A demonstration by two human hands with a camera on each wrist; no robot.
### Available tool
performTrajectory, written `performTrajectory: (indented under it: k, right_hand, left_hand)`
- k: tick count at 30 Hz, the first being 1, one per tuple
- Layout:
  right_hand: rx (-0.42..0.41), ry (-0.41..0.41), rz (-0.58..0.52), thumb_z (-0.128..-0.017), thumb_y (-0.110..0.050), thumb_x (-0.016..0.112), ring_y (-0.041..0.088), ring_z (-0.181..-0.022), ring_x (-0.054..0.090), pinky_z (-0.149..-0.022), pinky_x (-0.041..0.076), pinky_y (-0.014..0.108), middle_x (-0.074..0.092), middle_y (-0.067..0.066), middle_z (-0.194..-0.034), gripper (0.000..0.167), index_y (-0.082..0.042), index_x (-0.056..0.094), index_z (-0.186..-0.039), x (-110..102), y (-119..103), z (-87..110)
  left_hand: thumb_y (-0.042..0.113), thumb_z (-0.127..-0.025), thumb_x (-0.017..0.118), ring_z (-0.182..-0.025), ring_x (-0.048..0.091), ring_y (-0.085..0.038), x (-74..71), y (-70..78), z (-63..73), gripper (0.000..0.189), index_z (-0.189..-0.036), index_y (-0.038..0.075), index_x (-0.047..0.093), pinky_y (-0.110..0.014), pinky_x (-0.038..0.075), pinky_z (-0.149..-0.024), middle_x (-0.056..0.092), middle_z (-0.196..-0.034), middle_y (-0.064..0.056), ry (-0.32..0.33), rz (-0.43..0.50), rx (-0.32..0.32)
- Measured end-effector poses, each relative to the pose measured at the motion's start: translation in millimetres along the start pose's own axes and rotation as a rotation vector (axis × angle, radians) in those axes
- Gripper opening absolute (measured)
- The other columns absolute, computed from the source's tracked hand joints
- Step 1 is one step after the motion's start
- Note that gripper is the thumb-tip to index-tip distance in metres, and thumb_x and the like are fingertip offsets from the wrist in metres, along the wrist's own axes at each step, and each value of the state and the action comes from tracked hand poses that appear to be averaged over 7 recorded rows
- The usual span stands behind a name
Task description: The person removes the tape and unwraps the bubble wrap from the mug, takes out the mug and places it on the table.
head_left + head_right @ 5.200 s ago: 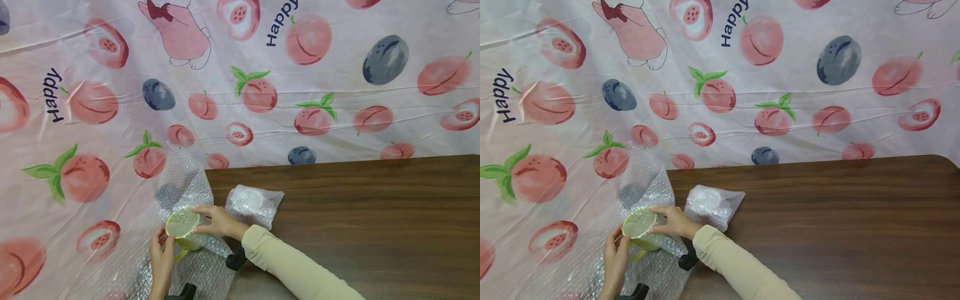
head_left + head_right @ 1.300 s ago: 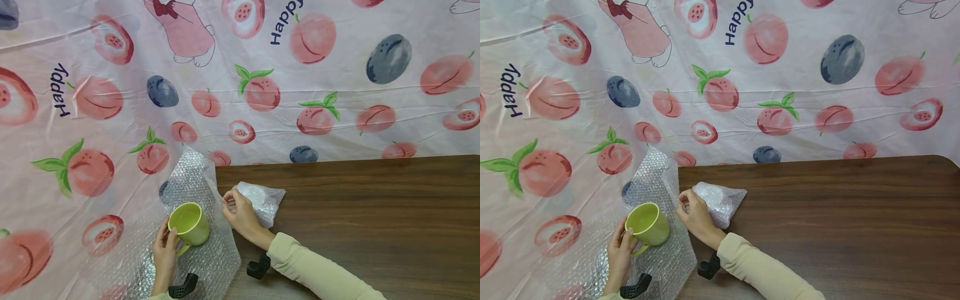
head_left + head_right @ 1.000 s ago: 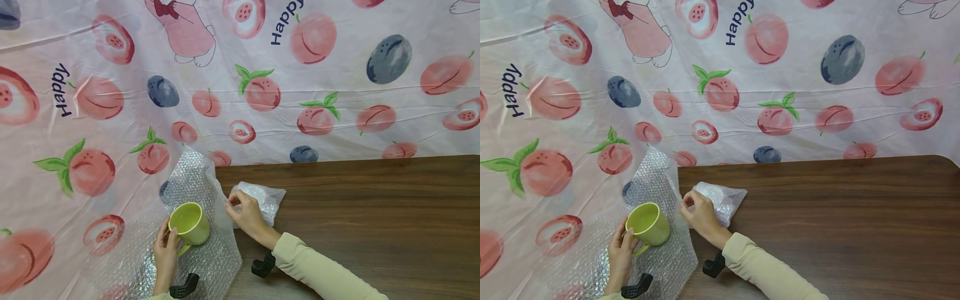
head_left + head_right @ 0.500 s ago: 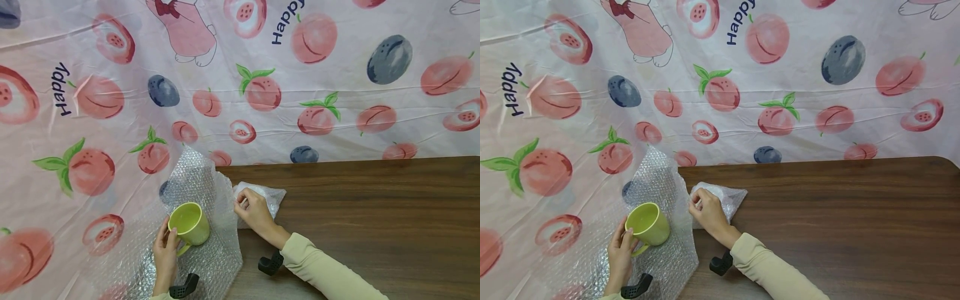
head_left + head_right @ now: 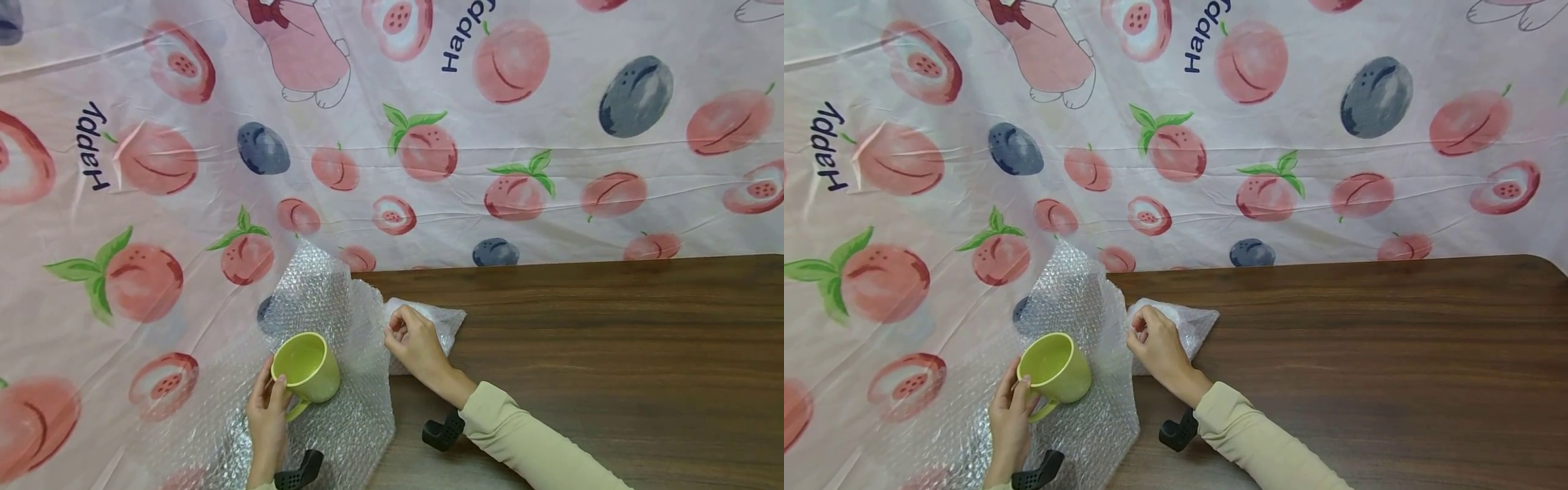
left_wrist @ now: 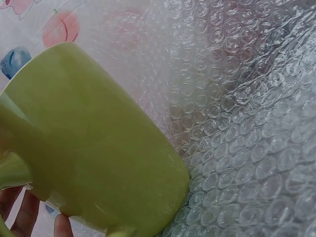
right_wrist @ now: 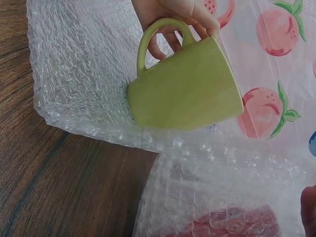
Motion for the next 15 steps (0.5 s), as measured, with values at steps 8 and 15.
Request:
performTrajectory:
  k: [8, 15]
  right_hand:
    - [0.012, -0.002, -0.001, -0.069, 0.005, 0.062, 0.010, -0.057, 0.052, -0.050, 0.045, 0.019, 0.049, 0.003, -0.069, 0.019, -0.003, 0.047, -0.075, -0.4, 0.7, 0.5]
    - [0.003, 0.003, -0.009, -0.068, 0.006, 0.063, 0.011, -0.058, 0.052, -0.052, 0.046, 0.023, 0.049, 0.003, -0.069, 0.020, -0.003, 0.047, -0.075, -0.5, -0.4, -1.0]
  left_hand:
    - [0.016, -0.092, 0.047, -0.099, 0.049, -0.004, -0.5, -1.1, 1.5, 0.044, -0.135, 0.013, 0.037, -0.015, 0.045, -0.074, 0.044, -0.120, 0.002, 0.005, 0.018, 0.002]
    - [0.015, -0.092, 0.048, -0.100, 0.049, -0.006, -0.5, -1.3, 0.6, 0.044, -0.135, 0.013, 0.037, -0.015, 0.045, -0.074, 0.044, -0.121, 0.001, 0.012, 0.026, 0.002]
Point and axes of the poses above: each hand's wrist, its own z-axis away from the middle knuckle, its own x-axis out of the palm, y = z × x, the point moved 4 cm from there along -z, towards the middle knuckle
